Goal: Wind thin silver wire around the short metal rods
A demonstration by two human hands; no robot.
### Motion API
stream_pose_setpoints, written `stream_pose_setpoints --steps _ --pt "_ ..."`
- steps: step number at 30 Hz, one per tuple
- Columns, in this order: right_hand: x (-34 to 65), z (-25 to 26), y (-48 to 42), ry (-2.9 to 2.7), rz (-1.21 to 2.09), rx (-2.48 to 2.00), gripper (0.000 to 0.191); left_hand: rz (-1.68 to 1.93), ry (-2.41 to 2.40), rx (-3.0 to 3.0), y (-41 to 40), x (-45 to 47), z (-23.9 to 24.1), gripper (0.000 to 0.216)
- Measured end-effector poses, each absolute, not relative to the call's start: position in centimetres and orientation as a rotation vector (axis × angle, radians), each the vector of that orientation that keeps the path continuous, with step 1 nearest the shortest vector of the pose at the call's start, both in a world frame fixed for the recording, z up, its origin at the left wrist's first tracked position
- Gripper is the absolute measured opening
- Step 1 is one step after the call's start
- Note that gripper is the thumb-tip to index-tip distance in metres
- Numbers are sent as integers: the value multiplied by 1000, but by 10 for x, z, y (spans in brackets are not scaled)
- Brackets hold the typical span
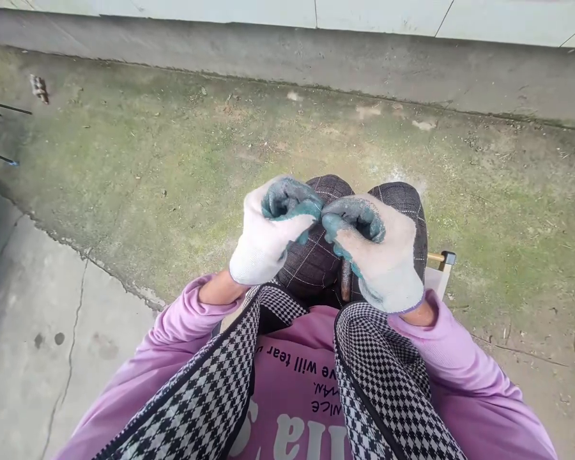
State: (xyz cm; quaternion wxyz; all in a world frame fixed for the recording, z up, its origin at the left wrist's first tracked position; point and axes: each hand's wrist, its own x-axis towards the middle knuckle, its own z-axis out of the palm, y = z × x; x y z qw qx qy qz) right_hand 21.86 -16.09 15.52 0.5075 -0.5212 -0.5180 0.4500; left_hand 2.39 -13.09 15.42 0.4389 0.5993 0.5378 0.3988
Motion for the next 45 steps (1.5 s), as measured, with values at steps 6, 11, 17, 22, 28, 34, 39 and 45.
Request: stream_pose_setpoints --steps 6,11,17,22,28,34,39,45 --pt "229 164 -146 -1209 1116 -1228 11 975 1078 1136 -119 20 147 20" --pt "242 161 -146 -1227 1171 -1211 7 953 978 1041 -120 21 156 38" --pt "246 154 -142 -1429 951 -1265 10 953 952 1051 -118 23 159 47" --pt "252 163 -135 -1415 1105 -1294 11 950 1116 1405 -125 15 172 30" --pt "253 175 -127 -1207 1593 -1149 45 1078 1110 2137 -134 4 155 22" --pt "254 181 -124 -1170 1888 -1189 63 849 1028 2557 -127 -3 137 21" --pt "260 180 -130 -1094 1860 -1326 49 784 1065 2549 -128 -4 139 16" --pt "256 178 -133 -1240 1505 -1341 23 715 1102 2581 -128 0 138 22"
